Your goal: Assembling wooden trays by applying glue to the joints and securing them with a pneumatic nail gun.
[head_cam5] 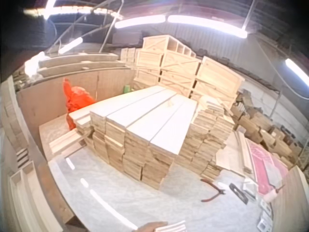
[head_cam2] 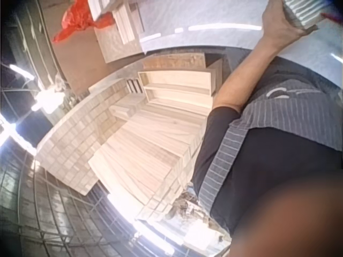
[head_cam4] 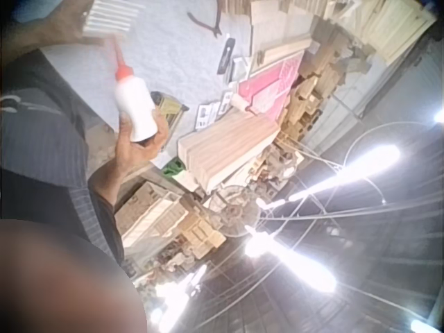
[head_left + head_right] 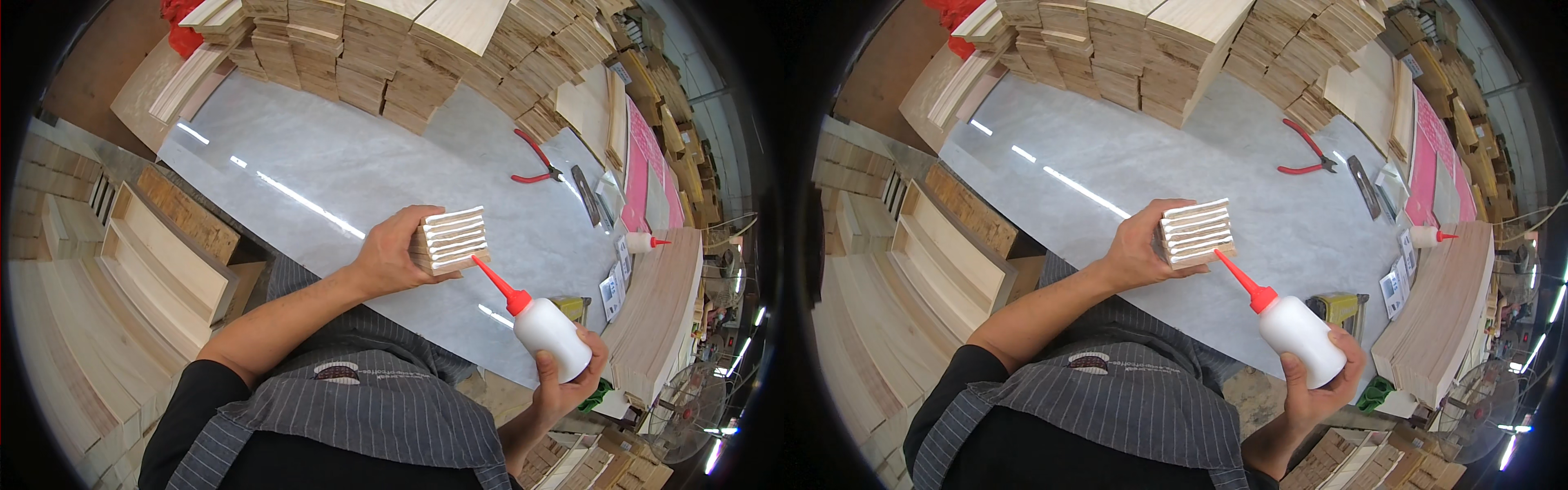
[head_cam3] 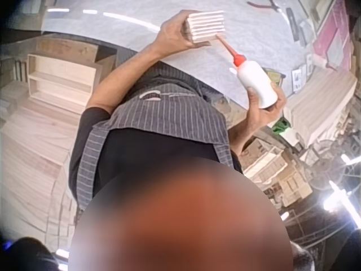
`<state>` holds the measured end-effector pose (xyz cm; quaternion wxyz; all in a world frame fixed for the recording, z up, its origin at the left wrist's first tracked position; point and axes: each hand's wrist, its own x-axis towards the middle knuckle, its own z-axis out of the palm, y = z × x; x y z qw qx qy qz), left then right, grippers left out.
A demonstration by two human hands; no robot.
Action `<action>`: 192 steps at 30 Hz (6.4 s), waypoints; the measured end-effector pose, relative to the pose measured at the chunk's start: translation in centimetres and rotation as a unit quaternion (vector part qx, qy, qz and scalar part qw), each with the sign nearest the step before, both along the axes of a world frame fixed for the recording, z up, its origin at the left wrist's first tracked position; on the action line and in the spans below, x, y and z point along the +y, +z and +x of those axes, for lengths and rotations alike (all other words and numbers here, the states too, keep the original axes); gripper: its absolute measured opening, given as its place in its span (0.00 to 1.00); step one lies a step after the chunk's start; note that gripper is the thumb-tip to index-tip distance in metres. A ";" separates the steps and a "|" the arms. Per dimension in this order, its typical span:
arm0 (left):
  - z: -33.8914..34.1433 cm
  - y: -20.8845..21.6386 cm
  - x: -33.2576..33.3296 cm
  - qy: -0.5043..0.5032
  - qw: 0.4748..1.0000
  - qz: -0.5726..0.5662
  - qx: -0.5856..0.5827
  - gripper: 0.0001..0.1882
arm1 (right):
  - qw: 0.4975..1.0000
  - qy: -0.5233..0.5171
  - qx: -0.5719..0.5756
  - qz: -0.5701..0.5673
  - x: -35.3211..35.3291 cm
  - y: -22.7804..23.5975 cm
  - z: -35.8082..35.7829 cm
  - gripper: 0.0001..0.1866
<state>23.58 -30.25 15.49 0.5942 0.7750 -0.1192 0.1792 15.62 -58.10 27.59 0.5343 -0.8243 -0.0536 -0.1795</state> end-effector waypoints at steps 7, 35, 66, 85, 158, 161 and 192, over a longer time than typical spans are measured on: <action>-0.1 0.3 0.2 -0.006 1.000 0.005 -0.005 0.43 | 0.997 -0.055 -0.018 -0.042 -0.2 0.2 0.2 0.32; -0.4 0.7 0.3 -0.019 0.999 0.013 0.046 0.44 | 1.000 0.020 0.002 0.023 0.2 -0.1 -0.5 0.34; 19.3 2.0 -3.6 -0.089 0.993 -0.016 0.069 0.45 | 0.866 0.038 0.116 0.485 -1.7 -7.4 13.8 0.31; 24.2 -0.4 -4.5 -0.048 0.989 0.088 0.112 0.58 | 0.961 -0.227 -0.138 -0.077 6.8 -11.2 18.4 0.40; 5.2 3.9 4.7 -0.197 0.797 0.571 0.015 0.44 | 0.988 0.119 0.083 0.045 6.2 -10.3 6.2 0.49; 5.1 4.9 4.0 -0.212 0.803 0.556 0.030 0.40 | 0.990 0.110 0.084 0.033 6.0 -10.1 6.2 0.50; 5.1 6.0 0.8 -0.101 0.859 0.478 -0.153 0.12 | 0.984 0.103 0.079 0.126 3.6 -10.5 5.8 0.53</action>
